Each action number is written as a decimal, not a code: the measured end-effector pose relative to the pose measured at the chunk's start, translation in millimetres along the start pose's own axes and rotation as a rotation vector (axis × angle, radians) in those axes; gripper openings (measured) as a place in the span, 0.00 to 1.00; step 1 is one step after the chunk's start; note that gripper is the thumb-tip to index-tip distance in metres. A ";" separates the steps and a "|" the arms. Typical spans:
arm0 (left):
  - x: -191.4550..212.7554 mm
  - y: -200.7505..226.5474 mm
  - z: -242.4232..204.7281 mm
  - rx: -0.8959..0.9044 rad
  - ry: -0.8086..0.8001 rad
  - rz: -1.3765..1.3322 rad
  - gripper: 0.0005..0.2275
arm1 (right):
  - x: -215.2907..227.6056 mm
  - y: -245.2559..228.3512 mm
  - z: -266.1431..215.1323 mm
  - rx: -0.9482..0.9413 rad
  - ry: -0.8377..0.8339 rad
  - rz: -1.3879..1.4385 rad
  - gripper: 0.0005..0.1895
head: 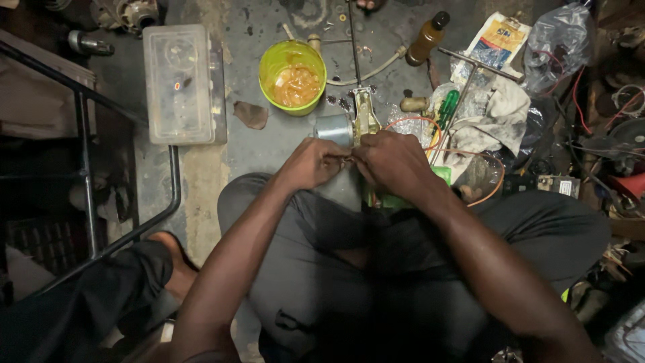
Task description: The person sits on the floor and works on a small electrical component, possibly a starter motor. They use a hammer to tap the component, connect wires from a green battery to test it, and handle a white plastic part.
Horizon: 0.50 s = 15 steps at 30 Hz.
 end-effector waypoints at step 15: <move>-0.8 5.2 1.9 -0.033 -0.030 0.054 0.15 | 0.9 -2.7 -2.1 0.022 0.019 -0.022 0.06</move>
Point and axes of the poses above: each hand's wrist, its own z-axis towards the middle knuckle, its own x-axis out of the back of the hand, y = z × x, the point moved 7 cm from there along z, towards the middle knuckle, and after that the axes turned 10 degrees about -y, right-handed, at the moved point
